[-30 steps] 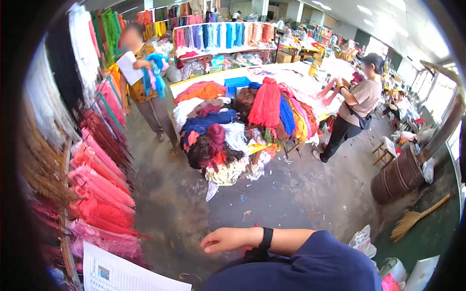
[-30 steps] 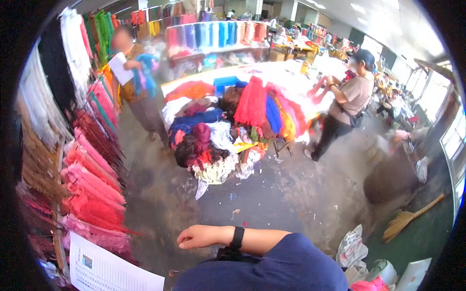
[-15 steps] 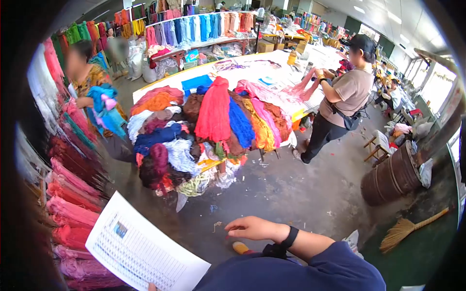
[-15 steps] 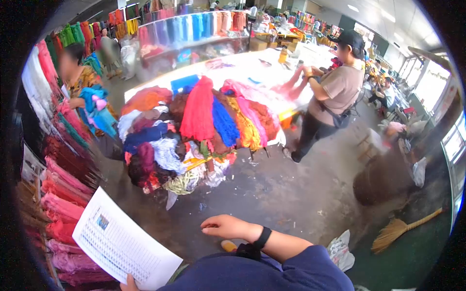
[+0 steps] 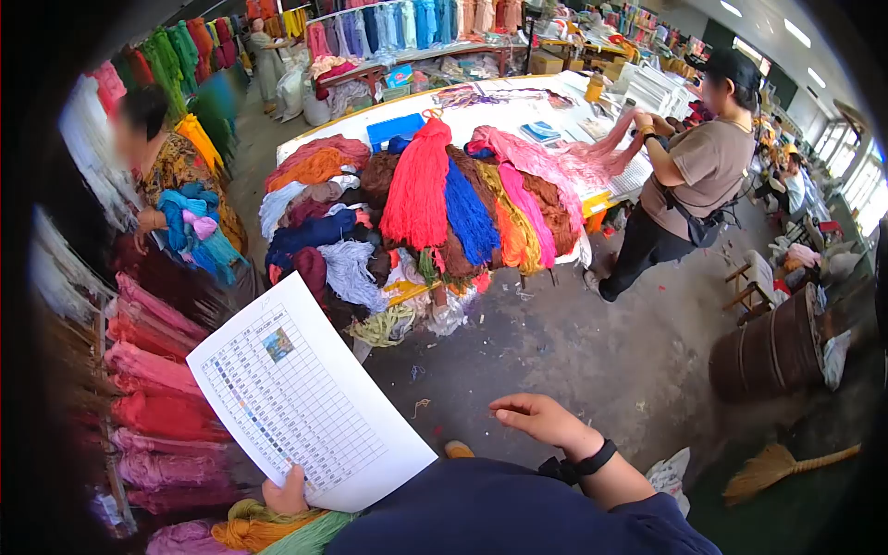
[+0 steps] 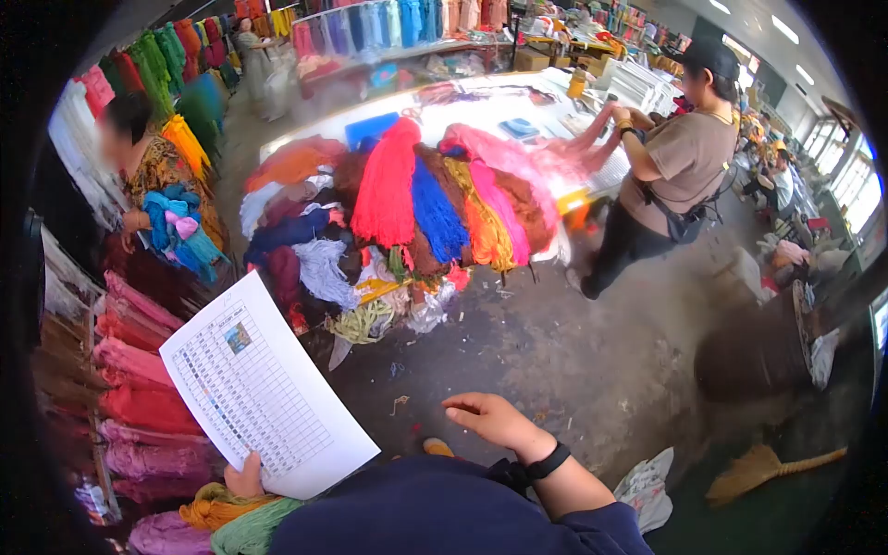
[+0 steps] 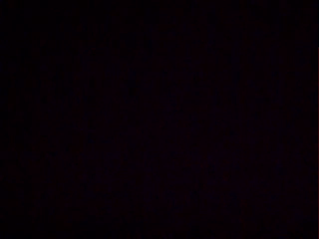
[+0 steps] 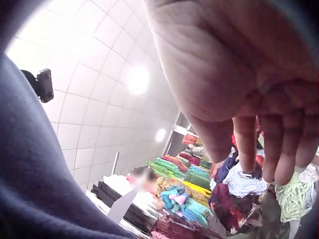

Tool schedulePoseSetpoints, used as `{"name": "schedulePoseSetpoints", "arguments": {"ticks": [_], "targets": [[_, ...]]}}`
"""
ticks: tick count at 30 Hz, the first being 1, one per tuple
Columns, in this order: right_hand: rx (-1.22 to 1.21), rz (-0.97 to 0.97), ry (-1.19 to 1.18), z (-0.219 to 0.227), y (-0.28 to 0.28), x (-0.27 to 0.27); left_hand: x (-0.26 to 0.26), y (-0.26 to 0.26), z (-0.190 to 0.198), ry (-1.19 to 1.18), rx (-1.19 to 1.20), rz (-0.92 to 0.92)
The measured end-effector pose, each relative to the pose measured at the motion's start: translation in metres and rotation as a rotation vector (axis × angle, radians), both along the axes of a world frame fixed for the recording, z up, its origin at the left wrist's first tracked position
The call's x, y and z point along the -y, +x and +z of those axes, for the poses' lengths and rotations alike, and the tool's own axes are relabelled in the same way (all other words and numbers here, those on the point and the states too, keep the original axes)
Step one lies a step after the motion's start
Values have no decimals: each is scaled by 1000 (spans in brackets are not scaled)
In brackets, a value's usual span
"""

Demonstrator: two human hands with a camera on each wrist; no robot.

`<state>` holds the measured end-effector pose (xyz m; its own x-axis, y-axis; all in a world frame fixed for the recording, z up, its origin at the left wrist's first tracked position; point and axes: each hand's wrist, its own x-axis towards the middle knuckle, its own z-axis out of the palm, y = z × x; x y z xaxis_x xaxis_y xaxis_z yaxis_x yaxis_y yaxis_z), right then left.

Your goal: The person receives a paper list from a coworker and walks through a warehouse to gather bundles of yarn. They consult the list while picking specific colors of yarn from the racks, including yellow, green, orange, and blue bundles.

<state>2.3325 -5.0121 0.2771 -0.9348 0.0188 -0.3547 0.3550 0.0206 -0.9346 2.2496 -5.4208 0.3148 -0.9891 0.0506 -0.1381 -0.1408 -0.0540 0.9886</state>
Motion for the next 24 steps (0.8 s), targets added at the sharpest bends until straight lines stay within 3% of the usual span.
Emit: {"name": "schedulePoseSetpoints", "arguments": {"ticks": [5,9,16,18,21,24], "targets": [[58,71,45,-1,-24,-6,11,6,-8,-34,-17,97],[-16,175,106,6,-39,33,44,22,-8,103,-35,167],[14,310,74,-9,-72,64,105,50,-35,42,-42,268],[149,321,47,-4,-86,73,113,56,-37,70,-56,323],[310,276,-32,-31,-104,85,136,58,-45,72,-47,382],[356,145,90,-75,-116,89,147,59,-44,122,-105,369]]}}
